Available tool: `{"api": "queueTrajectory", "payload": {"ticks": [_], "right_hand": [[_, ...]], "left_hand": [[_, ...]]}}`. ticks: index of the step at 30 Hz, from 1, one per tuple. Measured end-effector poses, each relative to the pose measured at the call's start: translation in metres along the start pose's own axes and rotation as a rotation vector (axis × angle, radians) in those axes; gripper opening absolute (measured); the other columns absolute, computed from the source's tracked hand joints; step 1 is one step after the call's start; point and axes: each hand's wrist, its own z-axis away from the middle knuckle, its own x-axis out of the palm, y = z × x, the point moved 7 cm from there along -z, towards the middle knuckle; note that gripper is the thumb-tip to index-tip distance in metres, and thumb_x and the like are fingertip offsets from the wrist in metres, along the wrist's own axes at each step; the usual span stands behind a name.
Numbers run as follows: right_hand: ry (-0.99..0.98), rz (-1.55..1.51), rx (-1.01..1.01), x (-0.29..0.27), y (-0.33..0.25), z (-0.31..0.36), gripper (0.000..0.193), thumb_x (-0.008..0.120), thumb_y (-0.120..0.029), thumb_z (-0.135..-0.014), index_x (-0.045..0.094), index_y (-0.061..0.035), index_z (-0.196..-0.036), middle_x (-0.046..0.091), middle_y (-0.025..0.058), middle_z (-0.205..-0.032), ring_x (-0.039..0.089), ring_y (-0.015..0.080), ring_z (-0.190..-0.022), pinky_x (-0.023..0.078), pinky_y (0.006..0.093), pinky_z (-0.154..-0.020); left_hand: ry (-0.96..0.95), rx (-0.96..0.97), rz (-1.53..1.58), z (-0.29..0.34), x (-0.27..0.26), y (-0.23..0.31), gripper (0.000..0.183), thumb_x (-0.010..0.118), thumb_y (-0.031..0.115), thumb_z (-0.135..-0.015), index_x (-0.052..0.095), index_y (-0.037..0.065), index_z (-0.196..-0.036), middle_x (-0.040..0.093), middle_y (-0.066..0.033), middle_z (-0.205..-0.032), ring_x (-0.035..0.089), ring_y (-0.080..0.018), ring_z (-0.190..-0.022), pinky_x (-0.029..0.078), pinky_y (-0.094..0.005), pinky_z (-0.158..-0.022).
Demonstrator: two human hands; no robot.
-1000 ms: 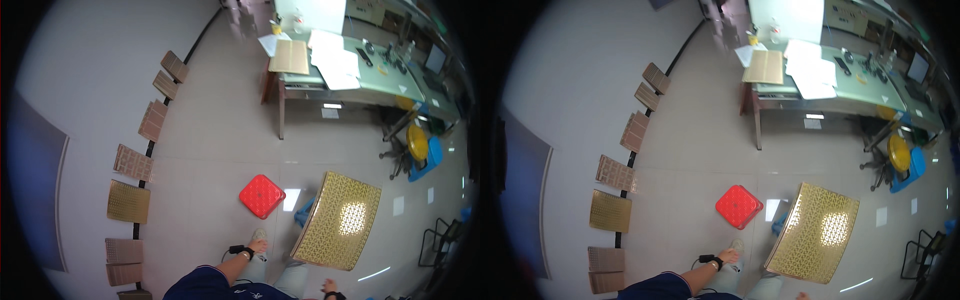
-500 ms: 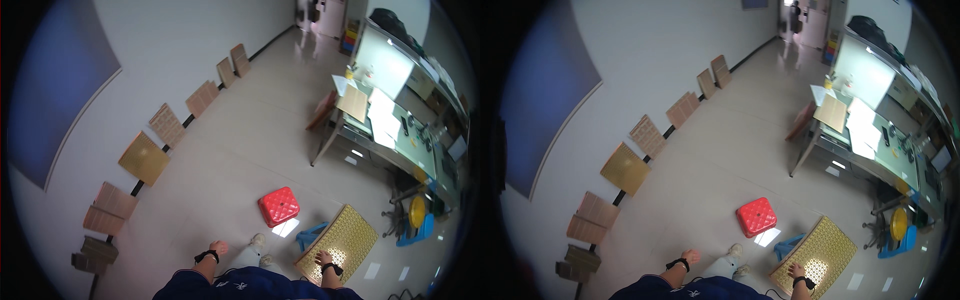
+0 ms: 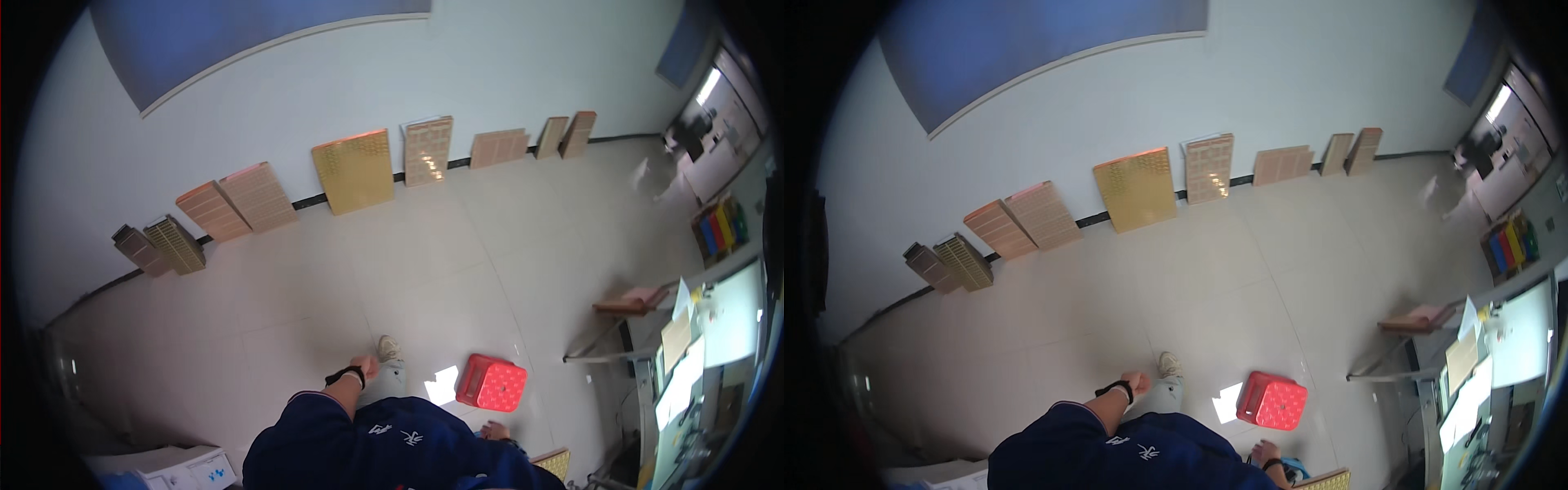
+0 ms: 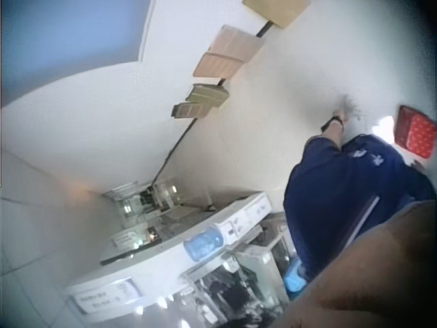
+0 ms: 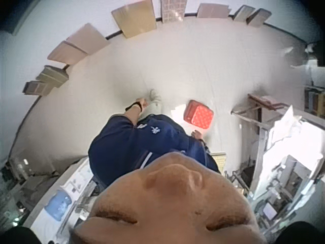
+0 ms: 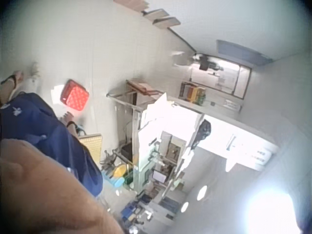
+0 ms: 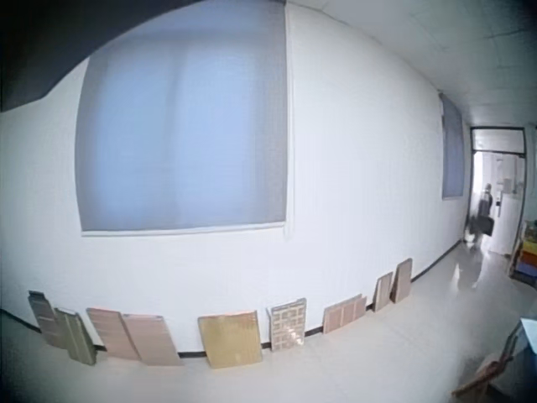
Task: The person is selecting and stacking thin decorative metal plates from a floor arrangement onto a stack.
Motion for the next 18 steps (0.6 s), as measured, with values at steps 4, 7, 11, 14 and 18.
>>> {"api": "queueTrajectory", "payload": {"ticks": [4, 7, 11, 14, 18], "right_hand": [[0.11, -0.11, 0.037, 0.037, -0.168, -0.047, 0.027, 0.041, -0.022, -0.087, 0.053, -0.0069, -0.107, 0.059, 0.0081, -0.087, 0.059, 0.0195, -0.072, 0.05, 0.0335, -0.06], [0.028, 0.041, -0.202, 0.076, -0.287, -0.087, 0.031, 0.042, -0.024, -0.089, 0.05, -0.0065, -0.114, 0.059, 0.01, -0.1, 0.059, 0.0189, -0.08, 0.05, 0.0315, -0.064], [-0.068, 0.13, -0.197, 0.146, -0.383, -0.11, 0.03, 0.04, -0.02, -0.089, 0.05, -0.0064, -0.114, 0.059, 0.0099, -0.101, 0.059, 0.0188, -0.083, 0.05, 0.0308, -0.065], [-0.174, 0.28, -0.166, 0.191, -0.415, -0.149, 0.03, 0.04, -0.019, -0.089, 0.051, -0.0066, -0.113, 0.059, 0.0095, -0.1, 0.059, 0.0179, -0.082, 0.05, 0.0308, -0.065], [-0.312, 0.471, -0.109, 0.233, -0.442, -0.201, 0.03, 0.042, -0.02, -0.087, 0.051, -0.0069, -0.113, 0.059, 0.0089, -0.099, 0.059, 0.0178, -0.08, 0.05, 0.0328, -0.064]], "left_hand": [[-0.075, 0.161, 0.089, -0.025, 0.016, 0.123, 0.025, 0.041, 0.023, -0.086, 0.054, 0.003, -0.091, 0.061, -0.0138, -0.083, 0.062, -0.0244, -0.069, 0.052, -0.035, -0.06], [-0.032, 0.258, 0.122, -0.019, 0.015, 0.207, 0.025, 0.041, 0.022, -0.087, 0.055, 0.003, -0.09, 0.061, -0.0107, -0.079, 0.061, -0.0217, -0.065, 0.052, -0.0339, -0.057], [0.014, 0.325, 0.261, -0.025, -0.005, 0.266, 0.027, 0.041, 0.025, -0.087, 0.054, 0.002, -0.092, 0.061, -0.0111, -0.083, 0.061, -0.0209, -0.069, 0.052, -0.0333, -0.061], [0.09, 0.248, 0.343, -0.048, -0.029, 0.265, 0.027, 0.041, 0.025, -0.087, 0.052, 0.002, -0.095, 0.061, -0.0118, -0.086, 0.061, -0.0217, -0.071, 0.051, -0.0329, -0.062], [0.277, 0.033, 0.461, -0.076, -0.064, 0.215, 0.031, 0.037, 0.025, -0.086, 0.051, 0.001, -0.1, 0.059, -0.0148, -0.093, 0.06, -0.0283, -0.078, 0.05, -0.0396, -0.066]]}}
